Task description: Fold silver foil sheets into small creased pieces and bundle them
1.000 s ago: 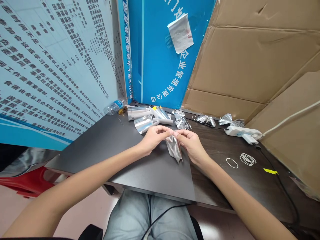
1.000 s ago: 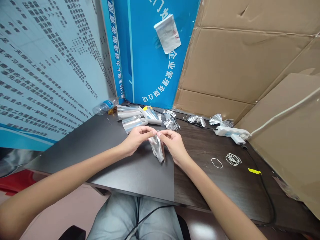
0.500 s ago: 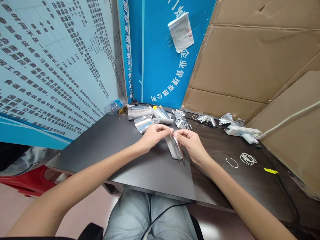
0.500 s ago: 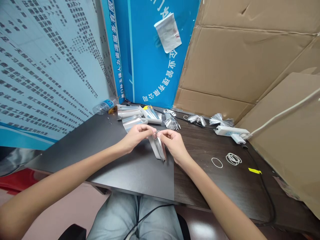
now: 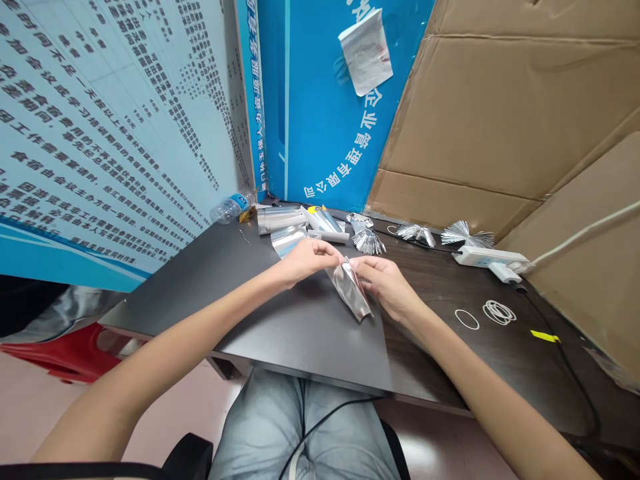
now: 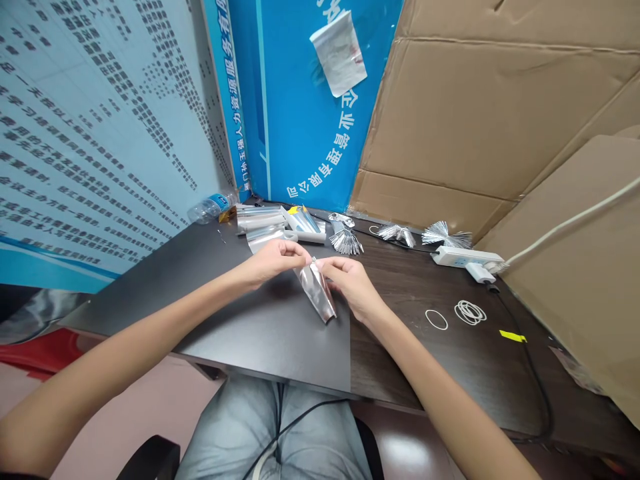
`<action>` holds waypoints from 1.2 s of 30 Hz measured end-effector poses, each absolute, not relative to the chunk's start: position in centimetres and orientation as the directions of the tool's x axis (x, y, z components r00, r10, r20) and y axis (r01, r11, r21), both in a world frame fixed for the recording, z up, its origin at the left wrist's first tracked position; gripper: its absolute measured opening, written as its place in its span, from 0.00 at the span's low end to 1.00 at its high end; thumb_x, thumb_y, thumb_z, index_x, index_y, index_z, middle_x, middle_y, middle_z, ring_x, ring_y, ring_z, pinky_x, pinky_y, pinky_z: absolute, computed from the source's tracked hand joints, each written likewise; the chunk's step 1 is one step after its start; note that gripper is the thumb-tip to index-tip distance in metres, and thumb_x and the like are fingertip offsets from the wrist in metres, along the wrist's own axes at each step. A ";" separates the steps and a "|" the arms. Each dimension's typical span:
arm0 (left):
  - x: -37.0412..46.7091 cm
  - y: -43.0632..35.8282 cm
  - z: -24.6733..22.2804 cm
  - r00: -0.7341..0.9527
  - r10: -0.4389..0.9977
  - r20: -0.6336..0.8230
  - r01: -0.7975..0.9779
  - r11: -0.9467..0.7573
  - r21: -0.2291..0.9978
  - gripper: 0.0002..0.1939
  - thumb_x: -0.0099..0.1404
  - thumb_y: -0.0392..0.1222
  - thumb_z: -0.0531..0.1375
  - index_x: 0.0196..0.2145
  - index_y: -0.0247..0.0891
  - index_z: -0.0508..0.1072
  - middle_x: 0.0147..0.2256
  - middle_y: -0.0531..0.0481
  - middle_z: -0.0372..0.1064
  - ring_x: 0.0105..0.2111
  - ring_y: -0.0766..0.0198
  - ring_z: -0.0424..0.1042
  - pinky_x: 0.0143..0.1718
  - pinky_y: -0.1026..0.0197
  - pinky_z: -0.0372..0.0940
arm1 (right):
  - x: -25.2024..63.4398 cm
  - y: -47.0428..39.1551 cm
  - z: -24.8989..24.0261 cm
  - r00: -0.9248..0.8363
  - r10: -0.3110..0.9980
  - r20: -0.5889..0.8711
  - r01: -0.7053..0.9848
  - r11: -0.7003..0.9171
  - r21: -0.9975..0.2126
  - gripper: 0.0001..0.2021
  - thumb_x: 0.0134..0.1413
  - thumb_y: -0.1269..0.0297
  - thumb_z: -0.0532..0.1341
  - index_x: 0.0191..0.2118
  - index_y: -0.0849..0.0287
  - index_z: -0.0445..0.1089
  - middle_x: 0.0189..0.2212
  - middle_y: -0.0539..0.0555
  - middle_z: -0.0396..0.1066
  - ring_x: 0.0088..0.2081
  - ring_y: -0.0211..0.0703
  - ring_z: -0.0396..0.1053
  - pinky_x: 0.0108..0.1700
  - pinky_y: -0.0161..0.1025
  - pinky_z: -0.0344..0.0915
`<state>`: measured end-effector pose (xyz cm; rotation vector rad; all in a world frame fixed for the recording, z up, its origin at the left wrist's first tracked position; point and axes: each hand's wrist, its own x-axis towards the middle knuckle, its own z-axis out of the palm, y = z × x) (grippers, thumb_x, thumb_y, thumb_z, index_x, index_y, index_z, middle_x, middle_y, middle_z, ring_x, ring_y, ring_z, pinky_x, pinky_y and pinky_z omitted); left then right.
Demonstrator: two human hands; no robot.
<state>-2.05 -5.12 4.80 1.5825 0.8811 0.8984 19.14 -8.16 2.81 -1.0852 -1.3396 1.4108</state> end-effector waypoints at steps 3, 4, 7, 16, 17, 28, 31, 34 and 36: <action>-1.9 -5.0 4.4 0.386 0.918 0.096 0.081 -0.138 0.987 0.06 0.57 0.40 0.67 0.30 0.36 0.82 0.32 0.48 0.78 0.33 0.63 0.71 0.38 0.60 0.64 | 19.3 -8.1 2.9 -0.187 0.981 -0.054 -0.038 -0.062 -0.997 0.20 0.44 0.47 0.77 0.33 0.59 0.81 0.31 0.53 0.77 0.33 0.41 0.69 0.36 0.39 0.66; -1.8 -4.9 4.3 0.371 0.924 0.095 0.079 -0.133 0.988 0.06 0.57 0.40 0.67 0.30 0.36 0.82 0.32 0.48 0.78 0.33 0.63 0.71 0.38 0.60 0.63 | 19.4 -8.1 2.9 -0.177 0.983 -0.051 -0.024 -0.056 -0.998 0.19 0.43 0.47 0.77 0.33 0.59 0.81 0.31 0.53 0.76 0.33 0.41 0.69 0.36 0.39 0.66; -1.8 -4.9 4.1 0.364 0.927 0.088 0.078 -0.125 0.989 0.07 0.56 0.41 0.67 0.31 0.36 0.82 0.34 0.47 0.78 0.33 0.64 0.69 0.36 0.60 0.61 | 19.4 -8.1 3.0 -0.169 0.985 -0.029 0.026 -0.025 -0.999 0.18 0.44 0.48 0.76 0.33 0.59 0.81 0.32 0.54 0.76 0.33 0.42 0.69 0.35 0.38 0.66; -2.1 -4.9 4.6 0.410 0.909 0.078 0.090 -0.126 0.988 0.06 0.55 0.41 0.67 0.30 0.36 0.81 0.31 0.49 0.75 0.31 0.66 0.66 0.35 0.61 0.60 | 19.7 -7.9 3.3 -0.163 0.987 -0.006 0.119 0.013 -0.993 0.20 0.44 0.46 0.76 0.32 0.60 0.80 0.22 0.50 0.71 0.22 0.35 0.57 0.24 0.36 0.52; -2.2 -4.8 4.6 0.424 0.903 0.071 0.096 -0.123 0.988 0.06 0.55 0.40 0.66 0.29 0.36 0.81 0.31 0.49 0.75 0.30 0.66 0.66 0.34 0.61 0.60 | 19.7 -7.9 3.3 -0.159 0.987 -0.008 0.128 0.012 -0.992 0.20 0.43 0.46 0.76 0.32 0.60 0.80 0.23 0.50 0.72 0.23 0.35 0.58 0.24 0.36 0.52; -2.8 -4.7 4.9 0.537 0.841 0.064 0.129 -0.157 0.979 0.13 0.60 0.48 0.71 0.37 0.35 0.82 0.32 0.45 0.79 0.33 0.61 0.75 0.38 0.58 0.69 | 19.6 -8.2 3.4 -0.164 0.986 -0.007 0.175 0.022 -0.984 0.20 0.44 0.46 0.75 0.31 0.59 0.80 0.22 0.51 0.71 0.21 0.36 0.57 0.23 0.37 0.50; -3.0 -4.4 4.8 0.510 0.856 0.087 0.113 -0.167 0.980 0.12 0.59 0.47 0.72 0.35 0.35 0.82 0.32 0.43 0.80 0.32 0.60 0.76 0.38 0.57 0.70 | 20.0 -8.1 3.2 -0.219 0.976 -0.025 0.140 0.007 -0.990 0.20 0.46 0.45 0.75 0.35 0.59 0.82 0.20 0.48 0.68 0.21 0.35 0.56 0.23 0.37 0.50; -3.3 -4.0 4.7 0.468 0.878 0.101 0.117 -0.175 0.978 0.12 0.58 0.46 0.72 0.34 0.34 0.82 0.33 0.42 0.80 0.32 0.60 0.76 0.38 0.57 0.70 | 20.6 -7.8 3.1 -0.240 0.970 -0.040 0.146 -0.005 -0.989 0.22 0.46 0.45 0.75 0.37 0.60 0.83 0.21 0.48 0.70 0.22 0.35 0.57 0.25 0.37 0.51; -3.4 -3.9 4.7 0.463 0.880 0.101 0.129 -0.180 0.975 0.10 0.59 0.45 0.72 0.34 0.34 0.82 0.32 0.43 0.80 0.32 0.61 0.76 0.38 0.57 0.70 | 20.8 -7.6 3.1 -0.230 0.972 -0.044 0.157 -0.008 -0.988 0.21 0.45 0.46 0.76 0.36 0.60 0.83 0.23 0.50 0.73 0.24 0.36 0.59 0.27 0.37 0.54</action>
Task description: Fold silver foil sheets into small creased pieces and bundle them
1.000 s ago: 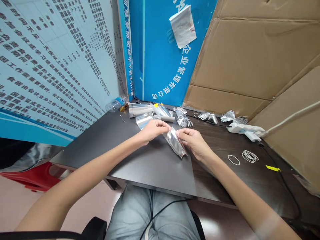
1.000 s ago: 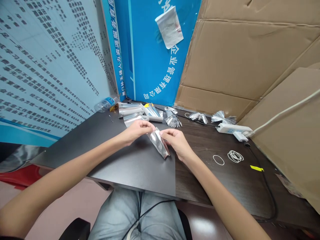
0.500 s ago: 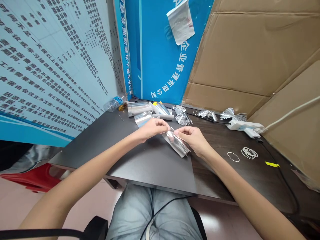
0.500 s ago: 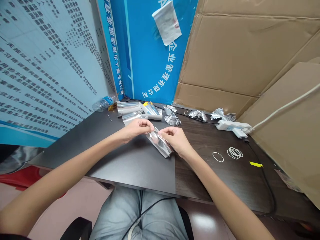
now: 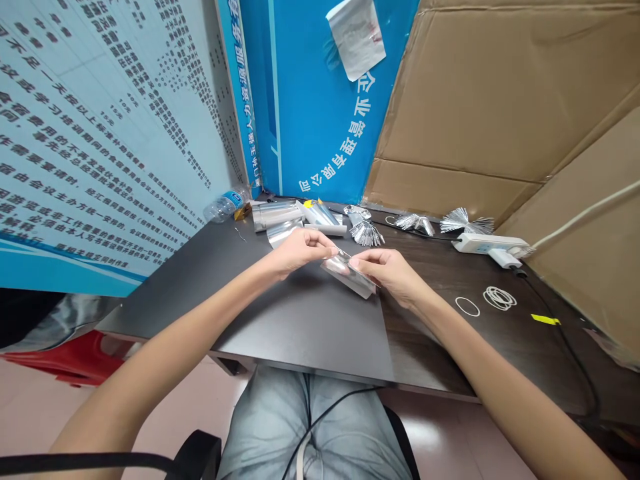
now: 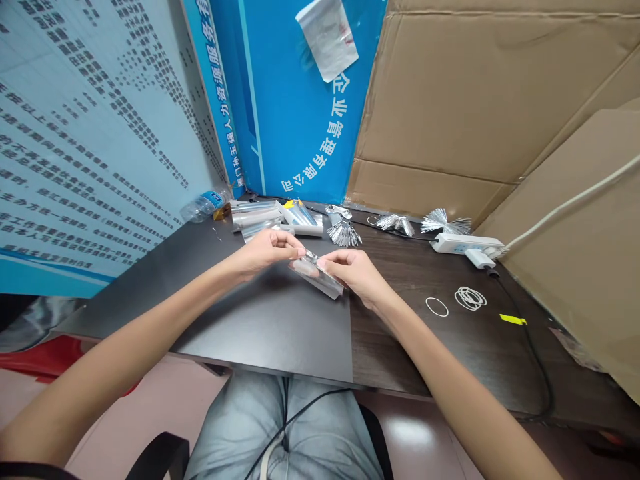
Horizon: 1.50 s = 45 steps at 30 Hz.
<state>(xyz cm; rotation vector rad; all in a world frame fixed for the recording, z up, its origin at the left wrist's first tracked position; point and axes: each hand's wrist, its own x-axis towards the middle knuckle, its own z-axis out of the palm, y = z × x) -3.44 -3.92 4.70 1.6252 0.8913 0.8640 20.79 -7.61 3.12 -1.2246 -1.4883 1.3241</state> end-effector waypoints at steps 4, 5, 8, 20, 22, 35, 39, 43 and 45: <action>-3.7 -3.9 4.9 0.484 0.867 0.122 0.137 -0.213 0.967 0.09 0.60 0.43 0.70 0.34 0.35 0.82 0.30 0.45 0.78 0.32 0.61 0.75 0.40 0.57 0.69 | 21.0 -7.3 3.2 -0.225 0.973 -0.054 0.155 -0.019 -0.988 0.20 0.42 0.47 0.77 0.35 0.60 0.84 0.31 0.55 0.81 0.28 0.40 0.67 0.32 0.39 0.62; -3.7 -4.0 4.9 0.490 0.862 0.128 0.137 -0.221 0.966 0.09 0.60 0.44 0.70 0.34 0.35 0.82 0.30 0.45 0.78 0.32 0.61 0.74 0.40 0.56 0.69 | 21.0 -7.2 3.2 -0.230 0.971 -0.060 0.152 -0.025 -0.988 0.20 0.42 0.48 0.77 0.35 0.60 0.84 0.32 0.56 0.82 0.30 0.41 0.69 0.34 0.40 0.63; -3.7 -3.9 5.0 0.493 0.860 0.130 0.143 -0.227 0.963 0.09 0.60 0.44 0.70 0.33 0.34 0.82 0.30 0.45 0.78 0.32 0.61 0.74 0.39 0.56 0.68 | 21.2 -7.1 3.3 -0.232 0.971 -0.051 0.169 -0.012 -0.986 0.19 0.42 0.48 0.77 0.34 0.59 0.85 0.34 0.57 0.83 0.32 0.43 0.72 0.35 0.40 0.65; -3.0 -4.0 4.4 0.503 0.864 0.040 0.174 -0.146 0.974 0.13 0.60 0.47 0.71 0.34 0.35 0.79 0.29 0.48 0.77 0.31 0.63 0.74 0.38 0.59 0.66 | 22.3 -6.9 3.5 -0.282 0.958 -0.039 0.272 0.041 -0.961 0.17 0.46 0.48 0.76 0.27 0.58 0.81 0.25 0.55 0.79 0.26 0.40 0.67 0.29 0.39 0.59; -2.8 -4.1 3.9 0.487 0.872 0.056 0.154 -0.149 0.977 0.12 0.61 0.48 0.70 0.34 0.35 0.78 0.29 0.48 0.77 0.32 0.63 0.74 0.39 0.59 0.67 | 22.7 -6.9 3.4 -0.274 0.961 -0.031 0.274 0.047 -0.961 0.17 0.48 0.47 0.75 0.29 0.58 0.82 0.25 0.53 0.77 0.26 0.39 0.65 0.30 0.39 0.59; -3.3 -5.5 2.2 0.812 0.481 0.331 0.356 -0.857 0.373 0.11 0.75 0.40 0.58 0.50 0.40 0.78 0.51 0.41 0.76 0.52 0.53 0.73 0.56 0.49 0.67 | 23.0 -8.1 1.5 -0.407 0.913 0.013 0.473 0.223 -0.852 0.09 0.60 0.58 0.67 0.36 0.52 0.85 0.31 0.52 0.81 0.32 0.46 0.74 0.34 0.40 0.65; -3.0 -5.1 1.4 0.883 0.365 0.294 0.263 -0.906 0.332 0.14 0.78 0.39 0.54 0.50 0.39 0.80 0.47 0.40 0.80 0.47 0.55 0.77 0.51 0.54 0.70 | 22.8 -8.8 1.3 -0.393 0.909 0.138 0.550 0.353 -0.757 0.07 0.62 0.60 0.66 0.38 0.51 0.84 0.33 0.53 0.80 0.34 0.47 0.75 0.38 0.41 0.68; -2.9 -5.5 1.0 0.883 0.369 0.290 0.284 -0.912 0.295 0.14 0.79 0.40 0.55 0.50 0.38 0.80 0.47 0.40 0.80 0.47 0.55 0.77 0.51 0.54 0.72 | 24.0 -9.8 0.6 -0.390 0.879 0.273 0.576 0.465 -0.673 0.10 0.62 0.58 0.69 0.47 0.51 0.82 0.42 0.55 0.80 0.42 0.49 0.76 0.45 0.44 0.70; -2.9 -5.8 1.0 0.886 0.363 0.287 0.294 -0.921 0.257 0.14 0.79 0.41 0.54 0.50 0.37 0.80 0.47 0.40 0.80 0.46 0.55 0.77 0.50 0.54 0.72 | 24.8 -10.5 0.3 -0.418 0.859 0.296 0.569 0.501 -0.653 0.11 0.64 0.59 0.68 0.50 0.50 0.80 0.44 0.56 0.80 0.44 0.49 0.76 0.46 0.44 0.71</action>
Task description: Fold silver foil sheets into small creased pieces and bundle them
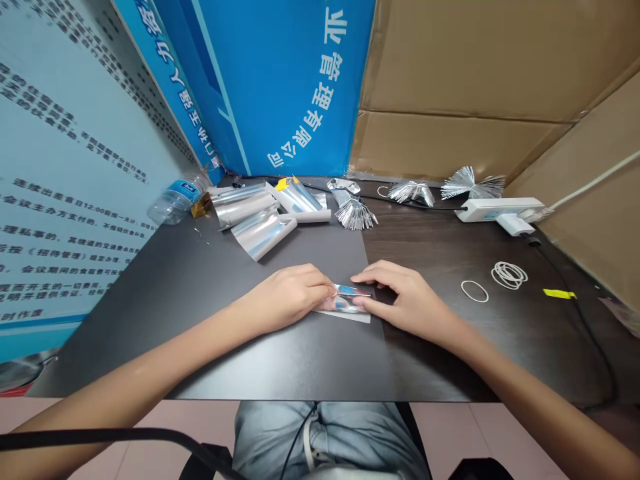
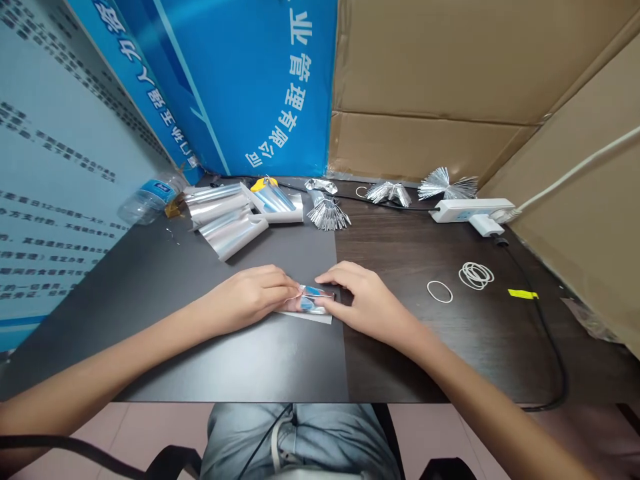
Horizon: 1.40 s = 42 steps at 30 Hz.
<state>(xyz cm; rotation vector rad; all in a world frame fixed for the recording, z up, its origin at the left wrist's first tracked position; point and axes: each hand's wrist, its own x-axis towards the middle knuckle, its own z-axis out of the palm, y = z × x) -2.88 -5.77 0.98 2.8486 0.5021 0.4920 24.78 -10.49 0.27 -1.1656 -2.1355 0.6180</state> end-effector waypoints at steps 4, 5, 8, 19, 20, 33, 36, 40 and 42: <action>-2.6 -6.1 1.2 0.898 0.337 0.285 0.301 -0.940 0.163 0.14 0.80 0.41 0.54 0.54 0.38 0.77 0.45 0.40 0.80 0.44 0.56 0.76 0.47 0.55 0.71 | 25.9 -11.5 -0.2 -0.476 0.813 0.336 0.566 0.575 -0.591 0.10 0.70 0.65 0.61 0.50 0.48 0.80 0.44 0.54 0.81 0.46 0.48 0.76 0.49 0.45 0.72; -2.5 -6.1 1.2 0.901 0.325 0.287 0.298 -0.945 0.133 0.14 0.80 0.42 0.54 0.54 0.38 0.77 0.43 0.41 0.80 0.43 0.56 0.75 0.46 0.55 0.71 | 26.0 -11.7 -0.3 -0.497 0.793 0.352 0.562 0.603 -0.566 0.11 0.71 0.67 0.60 0.49 0.48 0.80 0.44 0.53 0.81 0.46 0.48 0.76 0.49 0.45 0.72; -2.3 -6.3 1.2 0.907 0.285 0.310 0.282 -0.958 0.055 0.13 0.80 0.42 0.55 0.51 0.37 0.78 0.40 0.42 0.79 0.42 0.55 0.75 0.46 0.54 0.70 | 26.1 -12.0 -0.5 -0.557 0.735 0.387 0.565 0.677 -0.472 0.14 0.71 0.71 0.58 0.49 0.50 0.80 0.44 0.55 0.81 0.44 0.48 0.76 0.48 0.46 0.73; -2.4 -8.6 1.7 0.902 0.412 0.126 0.422 -0.904 -0.067 0.14 0.80 0.39 0.52 0.56 0.36 0.74 0.48 0.41 0.75 0.47 0.54 0.72 0.39 0.59 0.72 | 26.6 -12.2 -0.5 -0.637 0.675 0.373 0.557 0.737 -0.382 0.15 0.70 0.77 0.55 0.50 0.56 0.77 0.48 0.57 0.78 0.48 0.50 0.72 0.50 0.48 0.74; -2.2 -8.8 1.8 0.894 0.437 0.100 0.444 -0.894 -0.064 0.15 0.80 0.39 0.52 0.59 0.38 0.72 0.48 0.42 0.74 0.47 0.54 0.71 0.37 0.60 0.72 | 26.7 -12.1 -0.6 -0.635 0.678 0.369 0.550 0.733 -0.400 0.16 0.70 0.77 0.55 0.51 0.55 0.77 0.49 0.57 0.78 0.49 0.49 0.71 0.51 0.48 0.74; -0.1 -10.3 3.5 0.853 0.513 -0.094 0.505 -0.857 -0.102 0.23 0.79 0.34 0.49 0.68 0.43 0.64 0.59 0.39 0.68 0.47 0.51 0.66 0.33 0.60 0.72 | 26.9 -15.3 0.3 -0.612 0.713 0.343 0.667 0.698 -0.260 0.16 0.68 0.75 0.56 0.53 0.58 0.77 0.47 0.59 0.78 0.47 0.53 0.71 0.52 0.54 0.70; 0.1 -10.5 3.5 0.851 0.516 -0.101 0.507 -0.856 -0.098 0.27 0.79 0.33 0.48 0.71 0.46 0.59 0.60 0.40 0.68 0.46 0.51 0.66 0.34 0.59 0.73 | 26.9 -15.6 0.3 -0.613 0.720 0.325 0.681 0.690 -0.244 0.16 0.67 0.75 0.56 0.53 0.58 0.77 0.48 0.59 0.78 0.48 0.53 0.70 0.52 0.54 0.68; 0.2 -10.6 3.8 0.853 0.507 -0.126 0.495 -0.861 -0.116 0.27 0.78 0.32 0.48 0.72 0.45 0.59 0.60 0.39 0.68 0.47 0.51 0.67 0.36 0.58 0.75 | 27.0 -15.5 0.3 -0.607 0.727 0.319 0.687 0.683 -0.248 0.16 0.67 0.74 0.57 0.53 0.57 0.77 0.48 0.58 0.78 0.49 0.53 0.70 0.53 0.54 0.67; 0.2 -10.5 3.8 0.857 0.499 -0.130 0.485 -0.865 -0.128 0.27 0.79 0.32 0.48 0.71 0.46 0.59 0.61 0.40 0.68 0.48 0.51 0.67 0.36 0.58 0.75 | 27.0 -15.4 0.3 -0.604 0.730 0.321 0.688 0.680 -0.251 0.16 0.66 0.74 0.57 0.52 0.57 0.78 0.48 0.58 0.78 0.49 0.53 0.70 0.53 0.54 0.67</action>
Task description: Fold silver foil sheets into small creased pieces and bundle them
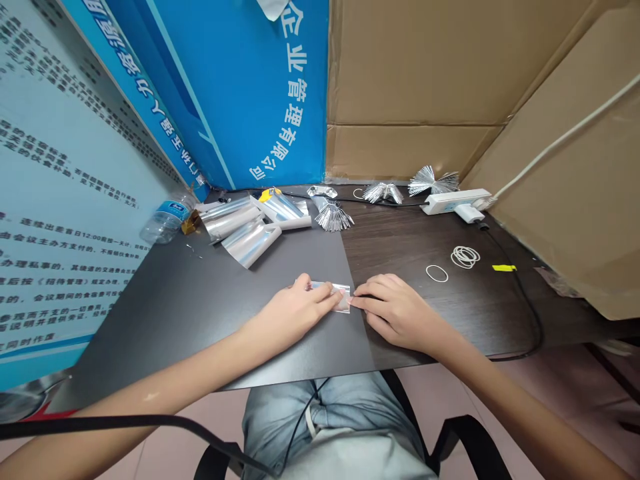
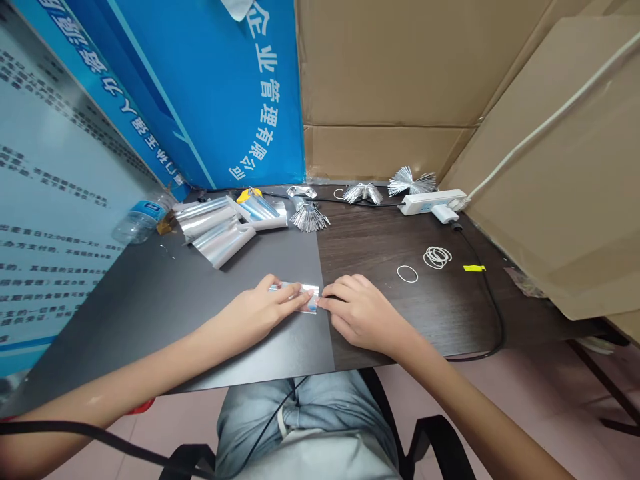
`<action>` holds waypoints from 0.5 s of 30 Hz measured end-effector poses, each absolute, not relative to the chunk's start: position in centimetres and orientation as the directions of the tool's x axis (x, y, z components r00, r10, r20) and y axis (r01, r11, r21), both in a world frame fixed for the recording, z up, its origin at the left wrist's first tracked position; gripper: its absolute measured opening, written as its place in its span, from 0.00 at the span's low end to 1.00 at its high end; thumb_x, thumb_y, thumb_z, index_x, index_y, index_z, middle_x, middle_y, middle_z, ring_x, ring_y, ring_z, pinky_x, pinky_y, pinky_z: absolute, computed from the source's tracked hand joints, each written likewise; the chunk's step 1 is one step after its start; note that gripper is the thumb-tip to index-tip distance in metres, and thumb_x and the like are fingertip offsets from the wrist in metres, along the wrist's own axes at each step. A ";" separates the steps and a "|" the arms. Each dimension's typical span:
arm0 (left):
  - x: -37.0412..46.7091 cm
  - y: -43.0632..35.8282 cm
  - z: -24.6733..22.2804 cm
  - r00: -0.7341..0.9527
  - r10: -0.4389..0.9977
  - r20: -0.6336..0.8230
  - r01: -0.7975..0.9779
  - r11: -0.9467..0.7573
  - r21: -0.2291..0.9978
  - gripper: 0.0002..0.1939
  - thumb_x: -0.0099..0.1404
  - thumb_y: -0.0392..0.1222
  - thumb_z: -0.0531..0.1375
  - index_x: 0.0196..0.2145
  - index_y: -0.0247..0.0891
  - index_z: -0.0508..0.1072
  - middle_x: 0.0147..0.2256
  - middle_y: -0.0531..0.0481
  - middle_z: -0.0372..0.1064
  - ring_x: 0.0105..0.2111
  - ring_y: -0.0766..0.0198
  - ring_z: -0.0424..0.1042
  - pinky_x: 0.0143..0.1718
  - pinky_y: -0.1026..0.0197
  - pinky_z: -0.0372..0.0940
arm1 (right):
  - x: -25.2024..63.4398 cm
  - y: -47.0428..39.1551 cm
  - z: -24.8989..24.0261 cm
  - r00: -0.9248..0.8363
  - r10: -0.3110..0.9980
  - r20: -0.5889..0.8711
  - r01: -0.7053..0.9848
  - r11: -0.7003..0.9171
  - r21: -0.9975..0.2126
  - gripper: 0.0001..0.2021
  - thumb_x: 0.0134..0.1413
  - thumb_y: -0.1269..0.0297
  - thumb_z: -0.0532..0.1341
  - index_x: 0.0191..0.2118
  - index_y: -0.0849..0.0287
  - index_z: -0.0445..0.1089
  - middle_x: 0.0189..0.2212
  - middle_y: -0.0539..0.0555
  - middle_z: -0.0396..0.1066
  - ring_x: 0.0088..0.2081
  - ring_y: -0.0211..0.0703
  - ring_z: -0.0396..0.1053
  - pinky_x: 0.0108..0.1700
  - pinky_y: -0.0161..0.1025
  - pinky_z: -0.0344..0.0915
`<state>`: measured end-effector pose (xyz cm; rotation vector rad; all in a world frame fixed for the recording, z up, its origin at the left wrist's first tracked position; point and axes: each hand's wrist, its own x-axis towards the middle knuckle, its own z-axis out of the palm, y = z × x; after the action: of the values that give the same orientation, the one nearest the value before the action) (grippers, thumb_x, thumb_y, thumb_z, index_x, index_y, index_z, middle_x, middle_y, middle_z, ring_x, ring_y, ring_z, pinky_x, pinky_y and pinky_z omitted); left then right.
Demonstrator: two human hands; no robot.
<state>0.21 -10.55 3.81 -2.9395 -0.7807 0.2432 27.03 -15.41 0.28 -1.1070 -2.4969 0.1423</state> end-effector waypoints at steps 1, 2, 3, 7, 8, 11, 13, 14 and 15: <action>0.2 -10.5 3.8 0.857 0.499 -0.129 0.484 -0.865 -0.133 0.27 0.79 0.32 0.48 0.71 0.46 0.59 0.61 0.40 0.68 0.48 0.51 0.67 0.36 0.58 0.75 | 27.0 -15.4 0.3 -0.603 0.730 0.322 0.688 0.680 -0.253 0.16 0.66 0.74 0.57 0.52 0.57 0.78 0.49 0.58 0.78 0.49 0.53 0.70 0.53 0.54 0.67; 0.1 -10.5 3.7 0.856 0.501 -0.126 0.486 -0.863 -0.137 0.27 0.79 0.33 0.48 0.71 0.47 0.59 0.61 0.40 0.68 0.48 0.51 0.67 0.35 0.58 0.75 | 27.0 -15.4 0.3 -0.602 0.730 0.324 0.688 0.680 -0.253 0.16 0.66 0.74 0.57 0.52 0.57 0.78 0.49 0.58 0.78 0.49 0.53 0.70 0.53 0.54 0.67; 0.0 -10.5 3.6 0.854 0.506 -0.122 0.490 -0.861 -0.140 0.27 0.78 0.33 0.49 0.71 0.48 0.59 0.61 0.40 0.68 0.48 0.51 0.67 0.35 0.59 0.74 | 27.0 -15.4 0.3 -0.601 0.729 0.327 0.687 0.681 -0.254 0.16 0.66 0.74 0.57 0.52 0.57 0.78 0.50 0.58 0.78 0.50 0.53 0.70 0.53 0.54 0.67; -0.2 -10.5 3.2 0.856 0.509 -0.089 0.495 -0.858 -0.141 0.27 0.78 0.33 0.50 0.71 0.48 0.59 0.61 0.40 0.68 0.48 0.51 0.68 0.33 0.59 0.73 | 27.0 -15.3 0.2 -0.605 0.719 0.343 0.673 0.691 -0.262 0.17 0.65 0.74 0.57 0.53 0.57 0.78 0.52 0.58 0.79 0.52 0.54 0.69 0.54 0.54 0.67; -0.3 -10.4 3.0 0.866 0.495 -0.072 0.482 -0.865 -0.142 0.27 0.78 0.33 0.50 0.71 0.47 0.60 0.61 0.40 0.68 0.48 0.51 0.69 0.35 0.57 0.73 | 27.0 -15.3 0.2 -0.606 0.716 0.346 0.668 0.695 -0.266 0.17 0.65 0.75 0.57 0.53 0.57 0.78 0.52 0.58 0.79 0.52 0.54 0.69 0.55 0.55 0.67; -0.3 -10.3 2.8 0.907 0.420 -0.005 0.415 -0.898 -0.147 0.24 0.79 0.33 0.49 0.69 0.40 0.63 0.58 0.40 0.71 0.52 0.50 0.69 0.46 0.51 0.73 | 27.0 -15.4 0.3 -0.610 0.709 0.354 0.658 0.702 -0.272 0.18 0.64 0.76 0.57 0.54 0.58 0.77 0.53 0.57 0.80 0.53 0.54 0.69 0.55 0.55 0.67; -0.2 -10.3 2.5 0.924 0.382 0.037 0.383 -0.913 -0.139 0.21 0.79 0.33 0.50 0.66 0.36 0.66 0.56 0.39 0.73 0.54 0.49 0.69 0.51 0.49 0.70 | 26.9 -15.3 0.3 -0.609 0.708 0.358 0.656 0.703 -0.274 0.19 0.63 0.76 0.57 0.55 0.58 0.77 0.53 0.57 0.80 0.54 0.54 0.69 0.56 0.54 0.67; -0.1 -10.4 2.4 0.924 0.377 0.056 0.381 -0.916 -0.126 0.21 0.79 0.33 0.50 0.65 0.34 0.67 0.55 0.39 0.73 0.55 0.49 0.69 0.52 0.49 0.70 | 26.9 -15.3 0.3 -0.610 0.706 0.360 0.653 0.705 -0.275 0.19 0.63 0.76 0.57 0.54 0.58 0.77 0.53 0.57 0.80 0.54 0.54 0.69 0.56 0.54 0.67; 0.0 -10.5 2.2 0.921 0.383 0.068 0.388 -0.915 -0.106 0.21 0.78 0.33 0.50 0.65 0.33 0.67 0.55 0.39 0.73 0.55 0.50 0.70 0.53 0.49 0.70 | 26.9 -15.2 0.2 -0.611 0.703 0.364 0.651 0.708 -0.276 0.18 0.63 0.76 0.57 0.54 0.59 0.78 0.53 0.57 0.80 0.54 0.54 0.70 0.56 0.54 0.67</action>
<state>-0.05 -10.50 2.25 -2.9635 -0.5967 -0.0697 26.89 -15.24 0.24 -1.0413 -2.4670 0.1599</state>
